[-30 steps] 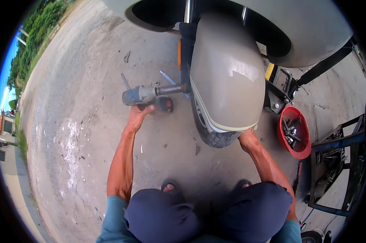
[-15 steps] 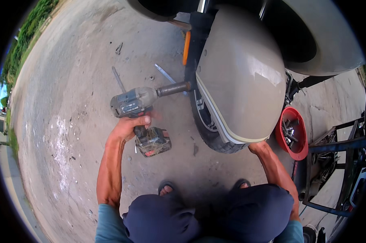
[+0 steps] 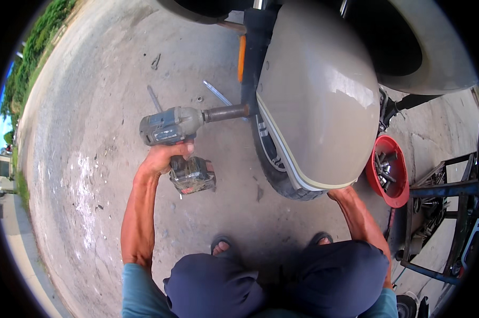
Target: The person replaces a component on a motorcycle front wheel assembly by removing bolts with a power tool, prying with pliers, and hammering parts into place.
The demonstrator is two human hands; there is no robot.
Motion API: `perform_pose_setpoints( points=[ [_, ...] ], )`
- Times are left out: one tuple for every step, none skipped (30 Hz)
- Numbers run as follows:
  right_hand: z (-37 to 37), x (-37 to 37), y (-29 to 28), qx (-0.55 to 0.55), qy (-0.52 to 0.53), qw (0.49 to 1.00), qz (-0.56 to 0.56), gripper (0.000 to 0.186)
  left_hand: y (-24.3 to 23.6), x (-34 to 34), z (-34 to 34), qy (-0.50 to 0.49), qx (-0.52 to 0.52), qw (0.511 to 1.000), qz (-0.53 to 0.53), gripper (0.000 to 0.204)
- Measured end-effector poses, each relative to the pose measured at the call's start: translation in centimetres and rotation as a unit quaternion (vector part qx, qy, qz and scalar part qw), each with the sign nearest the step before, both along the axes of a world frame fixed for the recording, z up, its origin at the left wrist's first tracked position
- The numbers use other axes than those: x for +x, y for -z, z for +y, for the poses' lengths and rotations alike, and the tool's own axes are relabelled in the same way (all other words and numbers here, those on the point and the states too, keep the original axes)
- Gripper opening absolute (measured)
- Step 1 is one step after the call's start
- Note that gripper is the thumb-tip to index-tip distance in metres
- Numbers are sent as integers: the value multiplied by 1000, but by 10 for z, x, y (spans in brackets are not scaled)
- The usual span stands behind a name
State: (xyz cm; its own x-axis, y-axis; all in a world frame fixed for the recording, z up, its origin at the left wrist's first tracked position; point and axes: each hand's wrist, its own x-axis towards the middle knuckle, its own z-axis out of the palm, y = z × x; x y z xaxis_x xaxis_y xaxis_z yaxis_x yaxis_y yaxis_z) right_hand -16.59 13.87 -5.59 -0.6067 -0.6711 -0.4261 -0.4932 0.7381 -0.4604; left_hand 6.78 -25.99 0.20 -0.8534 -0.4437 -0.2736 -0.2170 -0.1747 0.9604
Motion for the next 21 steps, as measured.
perform_pose_setpoints(
  points=[
    [0,1,1,1,-2,1000,-2,42,3,2,1,-8,8,1000,4,22],
    [-1,2,2,-1,-3,1000,-4,42,4,3,-1,-3,9,1000,4,22],
    [-2,2,2,-2,-3,1000,-6,42,5,5,-5,2,10,1000,5,23],
    [-3,2,3,-5,-4,1000,-8,42,5,6,-7,7,12,1000,5,23],
    [-1,0,1,1,1,1000,-5,42,8,3,-5,5,15,1000,10,23],
    [-1,0,1,2,4,1000,-6,42,8,1,-4,2,15,1000,12,23],
    [-1,0,0,4,7,1000,-7,41,7,-1,-3,-2,14,1000,14,23],
    [0,0,0,5,9,1000,-7,41,6,-2,-4,-7,11,1000,11,23],
    [0,0,0,7,11,1000,-7,41,5,-2,-3,-12,8,1000,8,24],
    [0,1,1,9,16,1000,-8,41,5,-2,-3,-17,5,1000,5,24],
    [-1,2,1,12,19,1000,-9,41,5,-2,-5,-11,7,1000,5,24],
    [-2,3,0,15,25,999,-15,41,6,-2,-9,-6,9,1000,5,24],
    [-2,3,-1,16,32,999,-18,41,6,-1,-11,-1,11,1000,4,24],
    [-4,4,-3,19,44,998,-35,41,7,-1,-10,-4,16,1000,3,24],
    [-6,4,-6,23,56,997,-50,42,7,-2,-9,-8,20,1000,3,25],
    [-4,4,-5,12,52,998,-37,42,7,-3,-8,-12,24,1000,3,25],
    [-2,3,-1,11,52,998,-34,42,9,-3,-9,-9,22,1000,5,25],
    [0,3,3,9,51,998,-32,41,9,-2,-11,-7,19,1000,6,25],
    [2,1,9,17,53,998,-40,41,9,-2,-12,-5,17,1000,6,25],
    [5,1,14,10,47,998,-38,41,9,-1,-13,-2,16,1000,8,25],
    [7,0,20,2,40,998,-37,41,8,-1,-13,1,15,1000,11,25]
  ],
)
